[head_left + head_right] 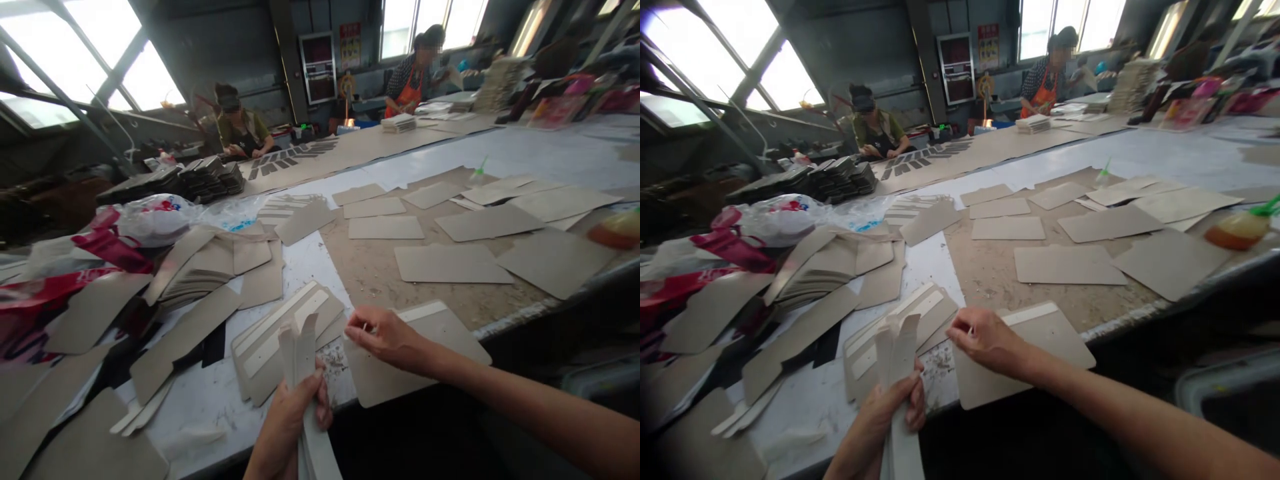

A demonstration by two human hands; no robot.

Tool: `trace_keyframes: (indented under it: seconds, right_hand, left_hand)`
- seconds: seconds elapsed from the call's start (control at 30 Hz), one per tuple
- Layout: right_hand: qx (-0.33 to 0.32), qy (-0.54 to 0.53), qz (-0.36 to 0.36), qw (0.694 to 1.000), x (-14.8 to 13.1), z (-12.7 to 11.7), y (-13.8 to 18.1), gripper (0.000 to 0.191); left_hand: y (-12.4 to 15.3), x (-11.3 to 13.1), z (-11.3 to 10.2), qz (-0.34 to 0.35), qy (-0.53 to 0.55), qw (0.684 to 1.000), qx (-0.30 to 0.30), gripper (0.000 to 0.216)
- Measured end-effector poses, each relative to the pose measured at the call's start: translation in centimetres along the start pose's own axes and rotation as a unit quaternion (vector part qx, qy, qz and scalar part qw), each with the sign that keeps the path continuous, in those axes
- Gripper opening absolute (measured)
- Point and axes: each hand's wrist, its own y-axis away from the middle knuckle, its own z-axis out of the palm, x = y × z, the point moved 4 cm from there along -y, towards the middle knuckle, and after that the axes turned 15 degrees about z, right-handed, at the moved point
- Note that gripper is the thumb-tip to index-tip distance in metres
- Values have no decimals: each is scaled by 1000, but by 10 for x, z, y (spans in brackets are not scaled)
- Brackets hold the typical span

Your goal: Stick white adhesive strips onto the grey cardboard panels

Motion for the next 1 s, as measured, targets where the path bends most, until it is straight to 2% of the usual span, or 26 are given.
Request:
trace_keyframes:
  seconds: [0.1, 0.23, 0.4, 0.53, 0.6, 0.67, 0.73, 0.83, 1.0]
  right_hand:
    - [-63, -35, 38, 997, -23, 26, 21, 23]
    - [-69, -25, 76, 994, -34, 48, 32, 20]
    - [-46, 3, 41, 998, -34, 59, 43, 12]
    - [23, -11, 38, 999, -29, 63, 57, 15]
    - [56, -29, 43, 997, -26, 64, 63, 17]
    - [52, -86, 57, 993, -21, 65, 67, 21]
    - [7, -186, 82, 979, -15, 66, 67, 24]
    - [-59, -322, 114, 938, -10, 68, 66, 30]
    - [-93, -422, 139, 891, -4, 72, 65, 37]
  left_hand:
    - [3, -14, 1, 4, -8, 1000, 10, 37]
    - [10, -25, 4, 15, -36, 999, 28, 42]
    - [19, -30, 2, 44, -58, 995, 73, 55]
    - [27, -34, 3, 67, -68, 991, 96, 56]
    - [31, -36, 6, 67, -61, 992, 93, 54]
    - [34, -38, 9, 61, -44, 994, 84, 55]
    - [37, -38, 10, 55, -22, 996, 73, 57]
    - [40, -41, 8, 36, 24, 997, 57, 60]
    - [41, -47, 0, 20, 54, 997, 53, 41]
